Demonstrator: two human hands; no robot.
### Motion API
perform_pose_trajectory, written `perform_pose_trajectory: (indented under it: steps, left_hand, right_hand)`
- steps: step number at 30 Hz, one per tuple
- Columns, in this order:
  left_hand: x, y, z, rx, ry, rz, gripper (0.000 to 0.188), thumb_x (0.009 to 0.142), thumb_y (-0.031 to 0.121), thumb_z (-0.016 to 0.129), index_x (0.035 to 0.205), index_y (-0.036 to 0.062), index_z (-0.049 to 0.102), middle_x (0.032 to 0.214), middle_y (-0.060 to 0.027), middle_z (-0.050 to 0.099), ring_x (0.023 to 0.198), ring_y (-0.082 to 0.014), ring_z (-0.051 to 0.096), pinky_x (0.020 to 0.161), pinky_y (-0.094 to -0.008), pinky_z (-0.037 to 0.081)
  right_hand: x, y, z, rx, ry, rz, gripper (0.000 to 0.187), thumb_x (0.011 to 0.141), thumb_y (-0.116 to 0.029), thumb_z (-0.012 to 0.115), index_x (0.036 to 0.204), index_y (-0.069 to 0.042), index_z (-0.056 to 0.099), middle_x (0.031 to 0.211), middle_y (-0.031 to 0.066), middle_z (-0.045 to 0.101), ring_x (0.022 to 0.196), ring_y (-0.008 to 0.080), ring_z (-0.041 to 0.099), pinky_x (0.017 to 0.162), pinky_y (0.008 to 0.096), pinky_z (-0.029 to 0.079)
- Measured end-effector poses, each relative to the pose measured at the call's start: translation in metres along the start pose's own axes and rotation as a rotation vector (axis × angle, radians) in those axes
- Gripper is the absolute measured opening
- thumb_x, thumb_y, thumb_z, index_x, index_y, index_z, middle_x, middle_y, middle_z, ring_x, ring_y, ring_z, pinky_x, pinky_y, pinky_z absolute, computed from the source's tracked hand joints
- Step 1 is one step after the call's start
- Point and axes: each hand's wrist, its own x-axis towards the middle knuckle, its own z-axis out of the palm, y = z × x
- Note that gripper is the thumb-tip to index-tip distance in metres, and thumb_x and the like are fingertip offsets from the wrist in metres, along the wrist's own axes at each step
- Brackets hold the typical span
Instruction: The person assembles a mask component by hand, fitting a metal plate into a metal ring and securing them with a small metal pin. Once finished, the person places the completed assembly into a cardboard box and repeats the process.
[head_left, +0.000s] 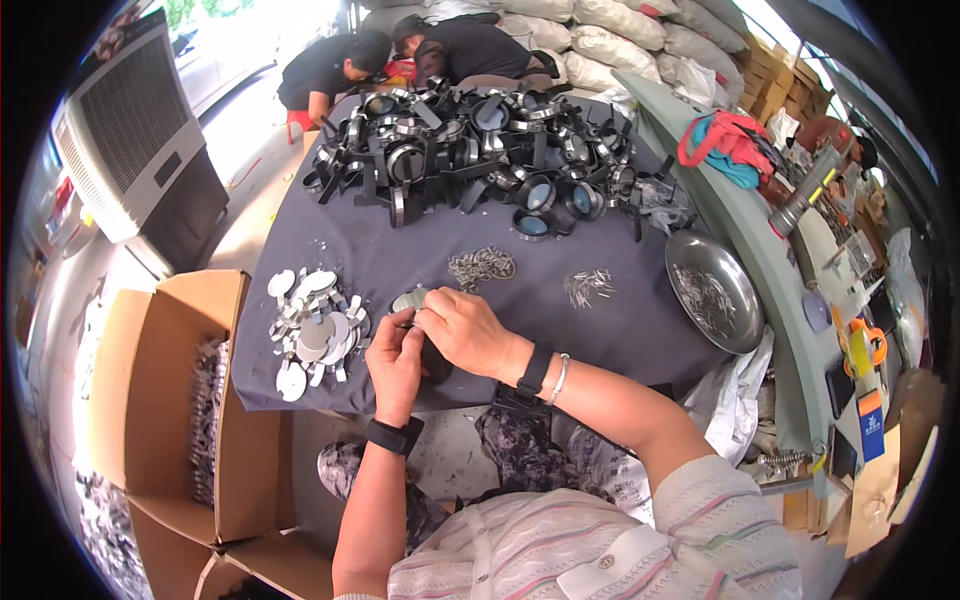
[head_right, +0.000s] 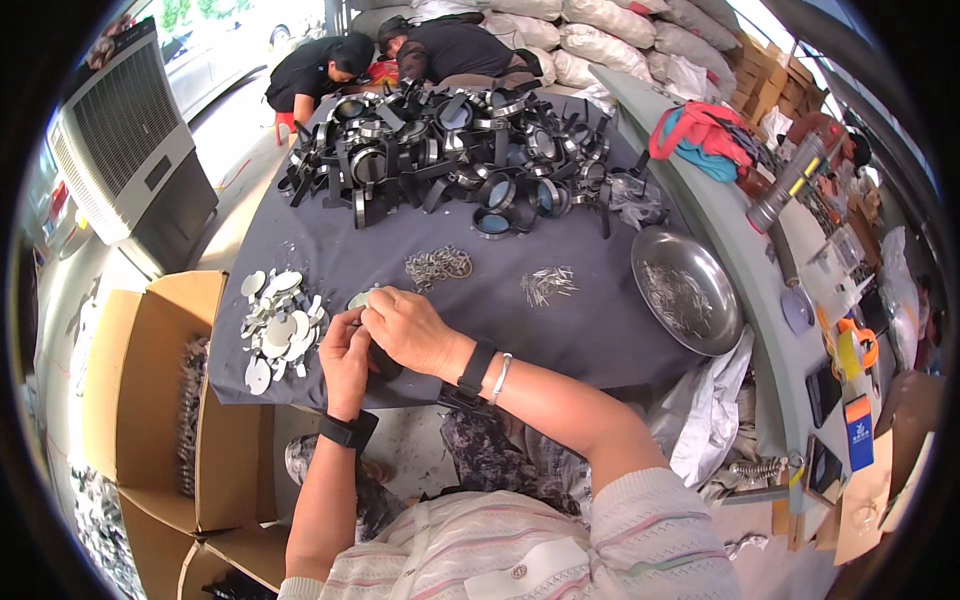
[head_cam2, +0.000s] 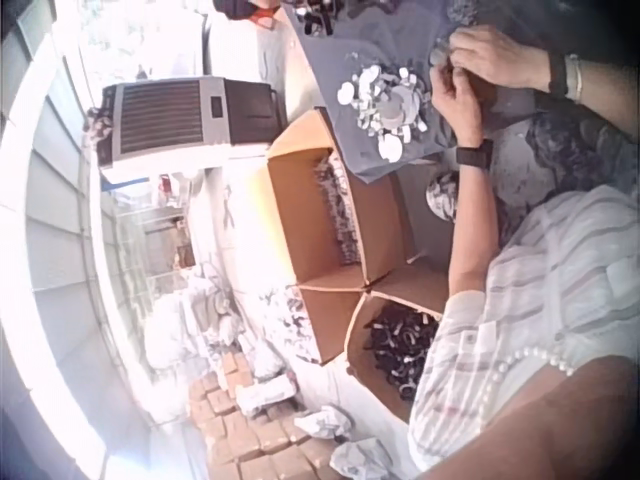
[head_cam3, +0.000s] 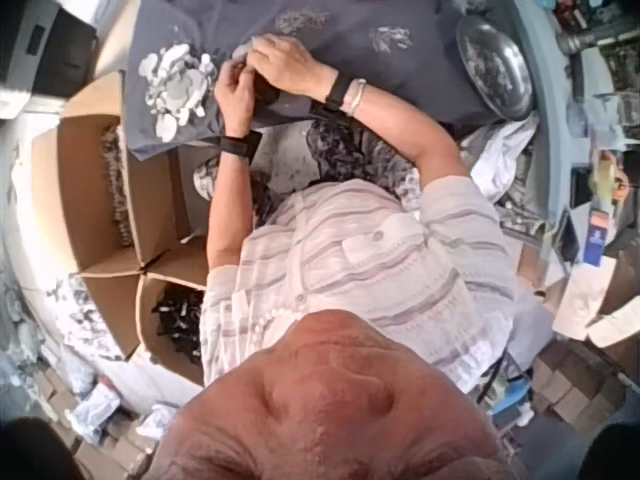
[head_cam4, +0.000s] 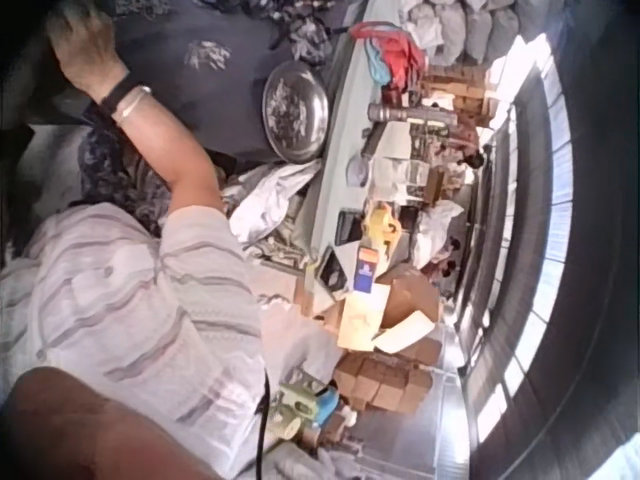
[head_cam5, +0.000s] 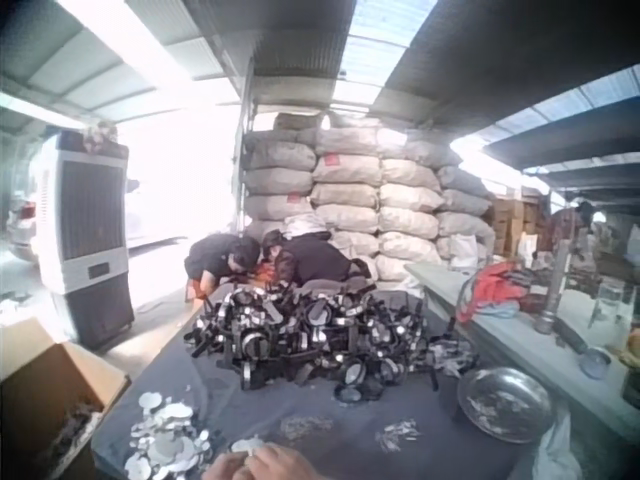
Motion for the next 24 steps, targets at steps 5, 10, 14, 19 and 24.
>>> perform_pose_trajectory:
  steps: [5, 10, 14, 19, 24]
  left_hand:
    - [0.002, 0.0, 0.004, 0.024, 0.059, -0.023, 0.016, 0.088, 0.003, 0.055, 0.103, 0.0026, 0.06, 0.065, 0.0026, 0.054, 0.047, -0.0019, 0.042, 0.038, -0.0196, 0.034]
    - [0.002, 0.001, 0.003, 0.035, 0.119, -0.068, 0.014, 0.088, 0.002, 0.054, 0.1, 0.0041, 0.06, 0.062, 0.0027, 0.052, 0.044, -0.0024, 0.041, 0.035, -0.02, 0.033]
    - [0.003, 0.002, 0.004, 0.042, 0.104, -0.042, 0.013, 0.088, 0.003, 0.054, 0.1, 0.0045, 0.059, 0.063, 0.0027, 0.052, 0.044, -0.0022, 0.041, 0.035, -0.0197, 0.034]
    - [0.005, 0.001, 0.005, 0.044, 0.099, -0.054, 0.013, 0.089, 0.003, 0.054, 0.101, 0.0047, 0.059, 0.062, 0.003, 0.052, 0.044, -0.0023, 0.041, 0.035, -0.0198, 0.034]
    - [0.005, 0.001, 0.003, 0.005, 0.057, -0.015, 0.012, 0.09, 0.004, 0.053, 0.101, 0.004, 0.057, 0.06, 0.0033, 0.05, 0.041, -0.0025, 0.039, 0.035, -0.0198, 0.034]
  right_hand:
    - [-0.006, 0.002, -0.006, 0.05, -0.013, 0.073, 0.009, 0.078, -0.009, 0.06, 0.082, -0.004, 0.055, 0.079, 0.0078, 0.051, 0.072, 0.0259, 0.058, 0.058, 0.0361, 0.049]
    - [-0.033, 0.016, -0.055, 0.091, -0.029, 0.458, 0.006, 0.081, -0.009, 0.063, 0.084, -0.005, 0.06, 0.079, 0.0112, 0.059, 0.073, 0.032, 0.061, 0.061, 0.0394, 0.049]
    - [-0.087, 0.063, -0.102, -0.193, -0.149, 0.637, 0.005, 0.081, -0.007, 0.057, 0.084, -0.005, 0.06, 0.082, 0.0143, 0.062, 0.074, 0.0364, 0.061, 0.065, 0.0448, 0.05]
    - [-0.102, 0.072, -0.125, -0.417, -0.431, 0.784, 0.01, 0.076, -0.002, 0.054, 0.08, -0.002, 0.064, 0.085, 0.0176, 0.066, 0.078, 0.0367, 0.065, 0.069, 0.0433, 0.053]
    - [-0.114, 0.087, -0.104, -0.535, -0.443, 0.674, 0.009, 0.073, -0.002, 0.058, 0.077, -0.001, 0.066, 0.082, 0.0182, 0.066, 0.078, 0.0319, 0.067, 0.067, 0.0401, 0.055]
